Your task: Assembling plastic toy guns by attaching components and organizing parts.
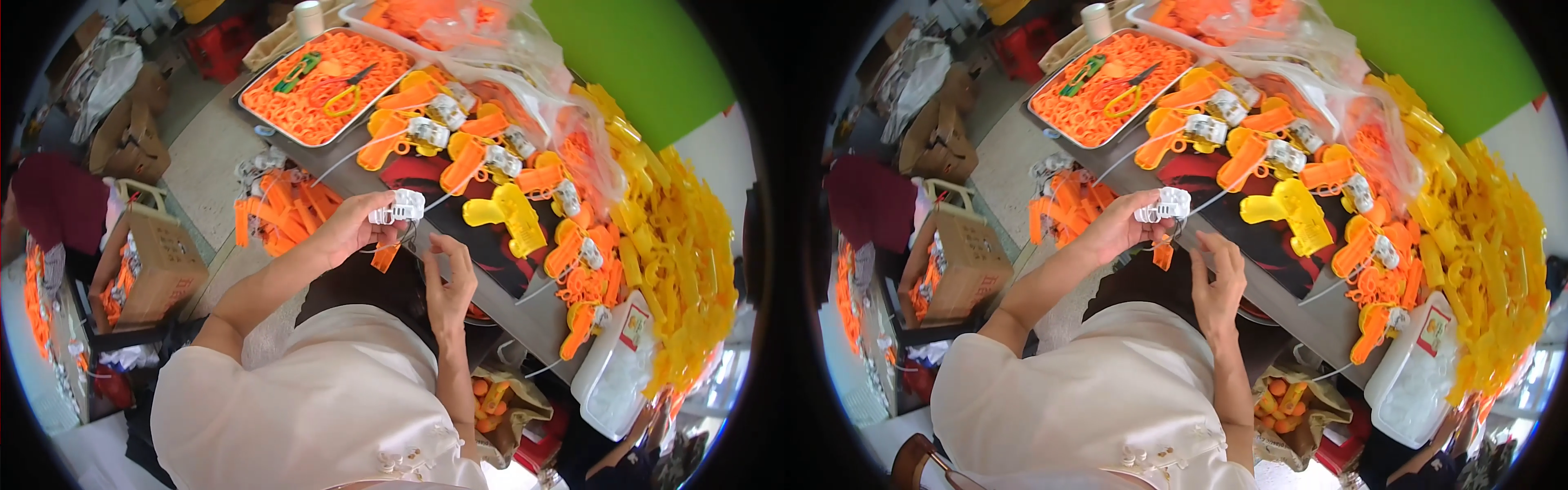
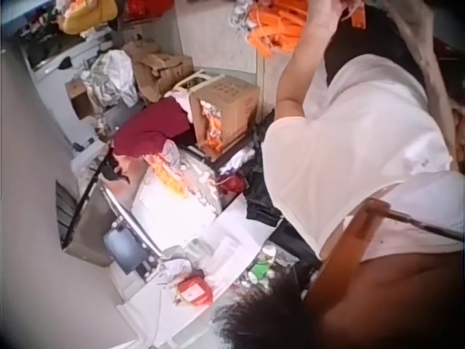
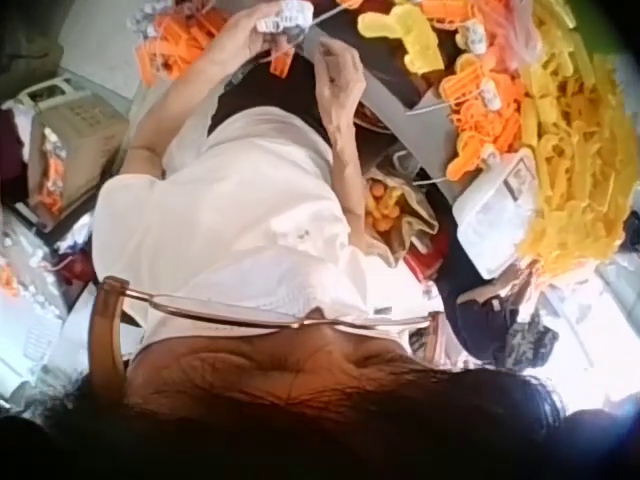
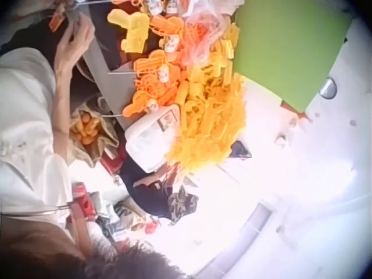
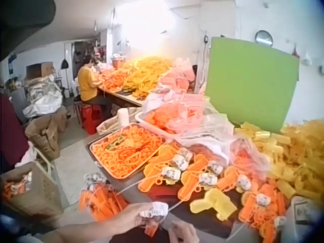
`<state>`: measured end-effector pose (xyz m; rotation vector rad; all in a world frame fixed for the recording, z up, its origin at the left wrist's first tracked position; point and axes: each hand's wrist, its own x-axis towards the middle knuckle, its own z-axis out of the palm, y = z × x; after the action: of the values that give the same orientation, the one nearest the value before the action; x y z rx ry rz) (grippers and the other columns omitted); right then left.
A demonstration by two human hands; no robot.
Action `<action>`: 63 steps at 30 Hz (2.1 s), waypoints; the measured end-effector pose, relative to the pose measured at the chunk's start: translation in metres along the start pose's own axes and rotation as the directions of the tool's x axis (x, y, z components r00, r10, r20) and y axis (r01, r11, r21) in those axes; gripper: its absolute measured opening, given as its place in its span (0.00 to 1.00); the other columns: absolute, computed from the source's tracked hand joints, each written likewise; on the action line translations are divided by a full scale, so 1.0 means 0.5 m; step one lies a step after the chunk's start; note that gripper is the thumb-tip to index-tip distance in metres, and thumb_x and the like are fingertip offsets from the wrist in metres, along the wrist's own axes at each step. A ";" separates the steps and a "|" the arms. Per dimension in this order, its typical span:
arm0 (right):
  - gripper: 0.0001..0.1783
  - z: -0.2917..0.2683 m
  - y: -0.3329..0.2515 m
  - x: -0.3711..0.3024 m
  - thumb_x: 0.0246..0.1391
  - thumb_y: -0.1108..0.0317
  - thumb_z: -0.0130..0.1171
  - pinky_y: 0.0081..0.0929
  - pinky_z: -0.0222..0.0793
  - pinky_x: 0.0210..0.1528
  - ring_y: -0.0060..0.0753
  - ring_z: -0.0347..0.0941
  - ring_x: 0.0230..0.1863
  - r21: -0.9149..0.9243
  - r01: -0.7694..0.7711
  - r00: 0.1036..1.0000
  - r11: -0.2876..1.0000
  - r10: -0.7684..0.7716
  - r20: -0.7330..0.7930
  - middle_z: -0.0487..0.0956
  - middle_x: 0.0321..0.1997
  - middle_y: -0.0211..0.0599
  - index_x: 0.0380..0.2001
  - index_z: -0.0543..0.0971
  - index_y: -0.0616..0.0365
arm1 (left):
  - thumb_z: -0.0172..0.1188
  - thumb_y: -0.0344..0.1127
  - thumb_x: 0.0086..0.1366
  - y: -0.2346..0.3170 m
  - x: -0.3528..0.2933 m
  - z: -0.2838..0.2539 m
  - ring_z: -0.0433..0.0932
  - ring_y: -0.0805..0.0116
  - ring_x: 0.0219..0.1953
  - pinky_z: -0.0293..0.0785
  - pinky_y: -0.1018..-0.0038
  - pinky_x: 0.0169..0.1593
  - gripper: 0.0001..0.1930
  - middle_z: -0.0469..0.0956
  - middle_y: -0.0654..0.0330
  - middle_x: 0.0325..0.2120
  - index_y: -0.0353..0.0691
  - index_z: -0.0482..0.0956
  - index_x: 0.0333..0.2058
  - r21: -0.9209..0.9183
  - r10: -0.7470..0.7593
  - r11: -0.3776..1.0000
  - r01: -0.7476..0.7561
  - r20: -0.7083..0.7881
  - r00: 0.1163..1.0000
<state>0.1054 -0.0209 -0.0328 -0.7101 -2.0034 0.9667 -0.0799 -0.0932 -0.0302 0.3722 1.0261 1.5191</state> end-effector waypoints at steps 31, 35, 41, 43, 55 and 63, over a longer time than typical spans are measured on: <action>0.03 -0.134 0.036 0.001 0.61 0.74 0.53 0.43 0.67 0.57 0.40 0.76 0.42 0.712 0.151 0.905 0.686 0.194 -0.379 0.79 0.37 0.41 0.31 0.72 0.60 | 0.55 0.39 0.69 -0.001 0.050 0.172 0.75 0.67 0.40 0.70 0.73 0.47 0.15 0.75 0.58 0.38 0.33 0.78 0.46 0.629 0.288 0.459 -0.628 0.563 0.775; 0.11 -0.258 0.052 -0.010 0.64 0.61 0.55 0.40 0.70 0.45 0.30 0.68 0.25 0.795 0.131 0.939 0.592 0.183 -0.290 0.71 0.19 0.31 0.37 0.73 0.58 | 0.66 0.37 0.58 0.012 0.175 0.197 0.74 0.56 0.42 0.70 0.66 0.48 0.14 0.75 0.57 0.39 0.39 0.80 0.41 0.698 0.536 0.000 -0.716 0.604 0.589; 0.05 -0.403 -0.051 0.071 0.60 0.74 0.54 0.24 0.68 0.32 0.26 0.71 0.24 0.497 -0.229 0.921 0.837 0.351 -0.166 0.74 0.19 0.34 0.36 0.74 0.64 | 0.68 0.39 0.54 -0.035 0.352 0.214 0.63 0.58 0.57 0.57 0.57 0.61 0.20 0.67 0.57 0.51 0.44 0.77 0.46 0.612 0.302 -0.523 -0.594 0.784 0.542; 0.05 -0.393 -0.061 0.118 0.56 0.76 0.56 0.17 0.68 0.29 0.22 0.75 0.27 0.229 -0.486 0.859 0.843 0.510 -0.053 0.79 0.25 0.39 0.35 0.77 0.66 | 0.68 0.39 0.53 -0.040 0.361 0.212 0.62 0.56 0.58 0.56 0.55 0.61 0.21 0.66 0.56 0.53 0.44 0.77 0.46 0.605 0.253 -0.547 -0.579 0.779 0.574; 0.08 -0.228 0.142 0.113 0.57 0.71 0.60 0.18 0.65 0.30 0.16 0.71 0.26 -0.050 -0.490 0.867 0.870 0.493 0.067 0.80 0.25 0.30 0.35 0.81 0.65 | 0.58 0.24 0.59 -0.087 0.277 0.198 0.76 0.58 0.48 0.70 0.68 0.53 0.21 0.75 0.52 0.43 0.37 0.67 0.51 0.656 0.306 0.564 -0.501 0.397 0.865; 0.07 -0.236 0.149 0.098 0.53 0.71 0.65 0.21 0.65 0.33 0.22 0.69 0.28 -0.215 -0.304 0.950 0.928 0.313 0.011 0.75 0.30 0.33 0.31 0.80 0.65 | 0.49 0.21 0.61 -0.078 0.266 0.214 0.77 0.48 0.45 0.71 0.61 0.49 0.17 0.75 0.47 0.41 0.36 0.66 0.49 0.674 0.367 0.423 -0.606 0.484 0.794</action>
<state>0.1881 0.1016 -0.0265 -1.1586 -2.0935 0.9610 -0.0092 0.0666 -0.0425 1.6447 1.4327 1.3270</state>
